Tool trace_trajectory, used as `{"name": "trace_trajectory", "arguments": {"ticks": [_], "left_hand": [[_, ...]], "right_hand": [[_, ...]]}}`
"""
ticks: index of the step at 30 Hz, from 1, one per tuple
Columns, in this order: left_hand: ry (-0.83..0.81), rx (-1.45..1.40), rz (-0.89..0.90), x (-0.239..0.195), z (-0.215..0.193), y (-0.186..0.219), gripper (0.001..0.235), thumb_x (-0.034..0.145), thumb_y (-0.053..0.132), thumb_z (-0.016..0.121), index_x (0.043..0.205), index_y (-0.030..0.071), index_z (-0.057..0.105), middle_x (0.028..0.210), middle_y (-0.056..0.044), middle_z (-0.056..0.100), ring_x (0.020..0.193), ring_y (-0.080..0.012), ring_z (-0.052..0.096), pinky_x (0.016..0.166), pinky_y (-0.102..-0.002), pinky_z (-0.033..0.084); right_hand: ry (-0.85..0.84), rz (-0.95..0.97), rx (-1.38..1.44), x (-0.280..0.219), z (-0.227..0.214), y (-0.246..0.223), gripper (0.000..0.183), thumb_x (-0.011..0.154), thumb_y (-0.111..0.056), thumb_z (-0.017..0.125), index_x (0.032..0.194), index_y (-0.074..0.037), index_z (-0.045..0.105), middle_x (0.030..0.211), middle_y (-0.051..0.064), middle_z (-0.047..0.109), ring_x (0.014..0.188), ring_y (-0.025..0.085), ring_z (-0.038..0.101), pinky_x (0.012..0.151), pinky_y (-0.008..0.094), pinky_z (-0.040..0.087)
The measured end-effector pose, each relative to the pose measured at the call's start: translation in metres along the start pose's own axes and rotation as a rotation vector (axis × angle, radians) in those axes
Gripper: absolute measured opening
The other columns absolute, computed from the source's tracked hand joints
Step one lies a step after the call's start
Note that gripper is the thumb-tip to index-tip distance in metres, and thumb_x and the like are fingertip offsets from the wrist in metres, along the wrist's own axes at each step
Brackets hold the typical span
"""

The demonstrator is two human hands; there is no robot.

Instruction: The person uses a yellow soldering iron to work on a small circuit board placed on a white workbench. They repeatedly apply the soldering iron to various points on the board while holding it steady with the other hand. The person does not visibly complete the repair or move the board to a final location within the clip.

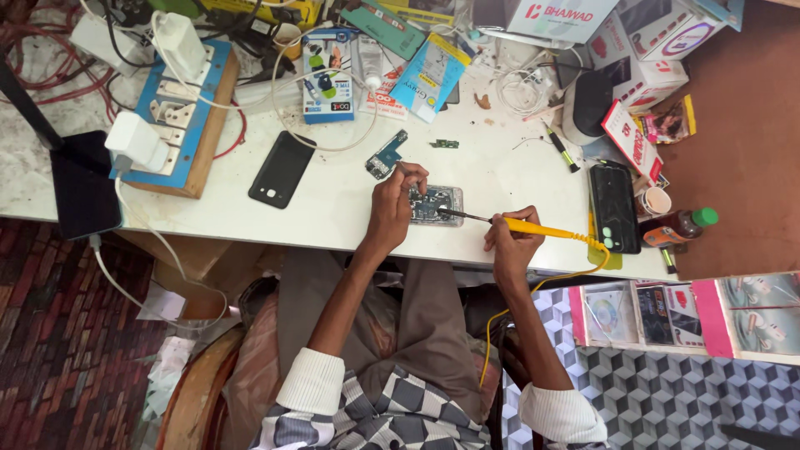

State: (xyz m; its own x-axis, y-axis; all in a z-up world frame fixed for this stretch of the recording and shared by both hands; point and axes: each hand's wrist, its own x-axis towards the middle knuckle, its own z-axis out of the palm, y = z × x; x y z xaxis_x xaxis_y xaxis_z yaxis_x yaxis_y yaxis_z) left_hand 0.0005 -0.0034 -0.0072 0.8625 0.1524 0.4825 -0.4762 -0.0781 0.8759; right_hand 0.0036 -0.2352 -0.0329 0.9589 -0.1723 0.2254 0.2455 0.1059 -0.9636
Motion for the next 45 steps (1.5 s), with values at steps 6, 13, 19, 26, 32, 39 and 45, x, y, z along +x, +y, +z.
{"name": "trace_trajectory", "arguments": {"ticks": [6,13,19,26,32,39,45], "left_hand": [[0.000,0.050,-0.072,0.0002,-0.0011,0.0026,0.029,0.113,0.020,0.036,0.113,0.001,0.058,0.079,-0.007,0.063,0.071,-0.0154,0.058,0.068,-0.031,0.047],[0.020,0.059,-0.049,0.0008,-0.0003,0.0051,0.027,0.114,0.017,0.038,0.113,0.002,0.059,0.078,-0.006,0.061,0.070,-0.0146,0.056,0.067,-0.031,0.046],[0.011,0.083,-0.079,-0.0004,-0.0017,0.0081,0.028,0.114,0.018,0.038,0.112,0.002,0.060,0.079,-0.006,0.062,0.067,-0.0142,0.054,0.066,-0.031,0.045],[0.016,0.073,-0.037,0.0010,-0.0009,0.0059,0.028,0.114,0.020,0.038,0.112,0.003,0.060,0.080,-0.005,0.063,0.068,-0.0128,0.055,0.065,-0.030,0.045],[0.001,0.056,-0.119,-0.0001,-0.0015,0.0024,0.030,0.114,0.022,0.038,0.112,0.003,0.062,0.080,-0.006,0.063,0.064,-0.0134,0.051,0.061,-0.030,0.043],[-0.003,0.004,-0.071,0.0004,-0.0022,0.0063,0.033,0.115,0.025,0.037,0.111,0.002,0.060,0.081,-0.007,0.064,0.077,-0.0156,0.061,0.073,-0.031,0.049],[0.002,-0.003,-0.091,-0.0013,-0.0013,0.0018,0.036,0.116,0.029,0.038,0.111,0.001,0.060,0.082,-0.008,0.064,0.078,-0.0155,0.062,0.076,-0.031,0.050]], "right_hand": [[-0.024,0.049,-0.021,0.0026,0.0017,-0.0019,0.021,0.095,0.007,0.065,0.093,-0.005,0.047,0.070,0.008,0.062,0.051,0.011,0.059,0.043,0.024,0.046],[-0.002,-0.004,0.032,-0.0003,-0.0007,-0.0004,0.027,0.090,0.010,0.064,0.091,-0.008,0.043,0.067,0.005,0.058,0.047,0.008,0.052,0.041,0.022,0.040],[0.058,0.012,0.030,-0.0054,-0.0025,-0.0024,0.028,0.088,0.011,0.063,0.088,-0.008,0.043,0.063,0.004,0.054,0.045,0.007,0.048,0.039,0.021,0.035],[0.110,-0.044,0.116,-0.0022,0.0006,-0.0028,0.027,0.088,0.012,0.060,0.088,-0.009,0.043,0.064,0.003,0.054,0.046,0.007,0.046,0.041,0.022,0.032],[0.091,-0.035,0.099,-0.0052,-0.0028,-0.0011,0.027,0.086,0.014,0.059,0.089,-0.008,0.043,0.065,0.003,0.052,0.047,0.008,0.046,0.044,0.022,0.037],[0.112,-0.064,0.134,-0.0023,-0.0005,-0.0011,0.024,0.086,0.012,0.058,0.088,-0.007,0.044,0.067,0.005,0.054,0.051,0.009,0.047,0.048,0.023,0.039],[0.146,-0.043,0.128,-0.0022,-0.0022,0.0003,0.026,0.086,0.012,0.060,0.087,-0.007,0.043,0.068,0.004,0.052,0.050,0.010,0.046,0.048,0.024,0.041]]}}
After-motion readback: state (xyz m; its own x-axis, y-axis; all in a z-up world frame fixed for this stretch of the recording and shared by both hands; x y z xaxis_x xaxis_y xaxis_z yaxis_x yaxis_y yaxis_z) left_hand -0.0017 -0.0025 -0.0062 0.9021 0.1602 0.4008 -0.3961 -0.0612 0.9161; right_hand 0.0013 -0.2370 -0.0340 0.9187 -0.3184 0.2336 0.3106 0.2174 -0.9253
